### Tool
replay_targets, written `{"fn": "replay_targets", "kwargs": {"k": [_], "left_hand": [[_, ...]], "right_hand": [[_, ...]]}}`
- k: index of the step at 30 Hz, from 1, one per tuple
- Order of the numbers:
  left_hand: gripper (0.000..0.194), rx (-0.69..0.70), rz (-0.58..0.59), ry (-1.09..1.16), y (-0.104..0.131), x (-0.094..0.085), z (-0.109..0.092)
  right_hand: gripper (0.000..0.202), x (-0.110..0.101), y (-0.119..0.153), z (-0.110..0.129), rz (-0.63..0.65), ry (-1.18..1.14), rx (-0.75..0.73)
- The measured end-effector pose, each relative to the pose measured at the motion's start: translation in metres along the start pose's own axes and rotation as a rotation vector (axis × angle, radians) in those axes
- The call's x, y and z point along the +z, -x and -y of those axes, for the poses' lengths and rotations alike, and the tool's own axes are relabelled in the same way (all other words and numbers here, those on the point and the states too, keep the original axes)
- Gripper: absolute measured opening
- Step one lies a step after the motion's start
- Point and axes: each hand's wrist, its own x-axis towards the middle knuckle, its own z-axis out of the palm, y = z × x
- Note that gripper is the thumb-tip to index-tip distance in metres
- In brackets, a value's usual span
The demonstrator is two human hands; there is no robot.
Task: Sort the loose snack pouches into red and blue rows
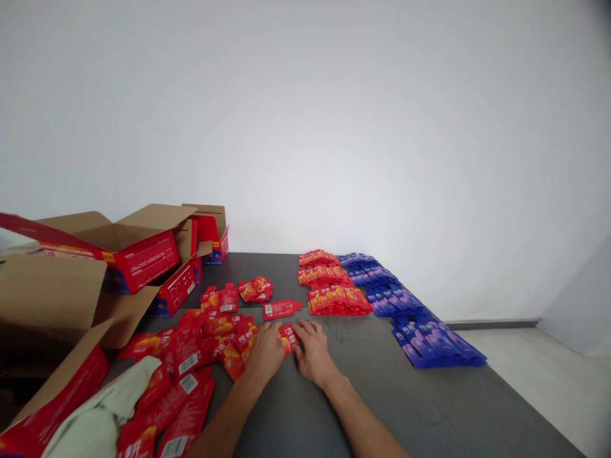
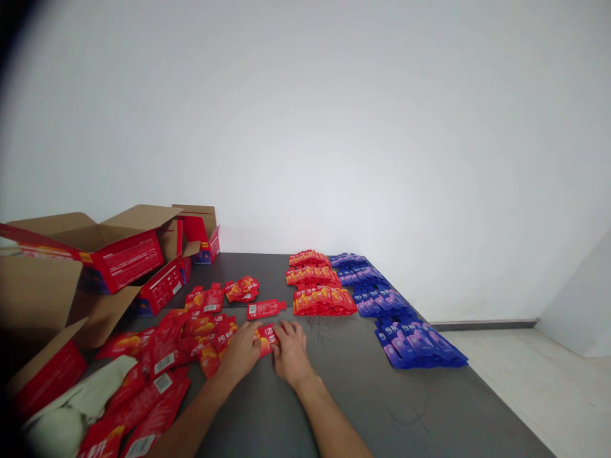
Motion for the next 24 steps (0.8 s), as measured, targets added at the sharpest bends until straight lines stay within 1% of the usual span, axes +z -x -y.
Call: {"fn": "replay_targets", "kwargs": {"k": [3,6,9,11,13,15,17,20,24], "left_hand": [[0.041,-0.039,-0.055,0.244,-0.002,0.001,0.001],[0.03,-0.133,-0.081,0.546,-0.002,0.003,0.0],[0.022,-0.236,-0.072,0.8,0.001,0.003,-0.003],[0.02,-0.255,-0.05,0.898,0.003,0.003,-0.005],[0.019,-0.238,0.015,0.957,0.006,0.002,-0.005],[0.018,-0.214,0.102,0.969,0.009,0.002,-0.005],[0.018,-0.189,0.158,0.918,0.01,0.003,-0.005],[0.016,-0.153,0.16,0.772,0.01,0.004,-0.006],[0.013,-0.16,0.137,0.528,0.008,0.004,-0.008]], "right_hand": [[0.052,0.006,-0.005,-0.007,-0.121,-0.123,0.058],[0.05,0.015,-0.01,-0.01,-0.209,-0.397,0.212],[0.042,0.018,-0.014,-0.005,-0.183,-0.717,0.347],[0.038,0.014,-0.014,0.0,-0.144,-0.88,0.377],[0.037,0.008,-0.013,0.003,-0.134,-0.957,0.393],[0.037,0.001,-0.012,0.003,-0.156,-0.943,0.404],[0.037,-0.004,-0.012,0.0,-0.173,-0.863,0.412],[0.035,-0.007,-0.012,-0.006,-0.171,-0.686,0.403],[0.028,-0.005,-0.011,-0.012,-0.156,-0.46,0.388]]}}
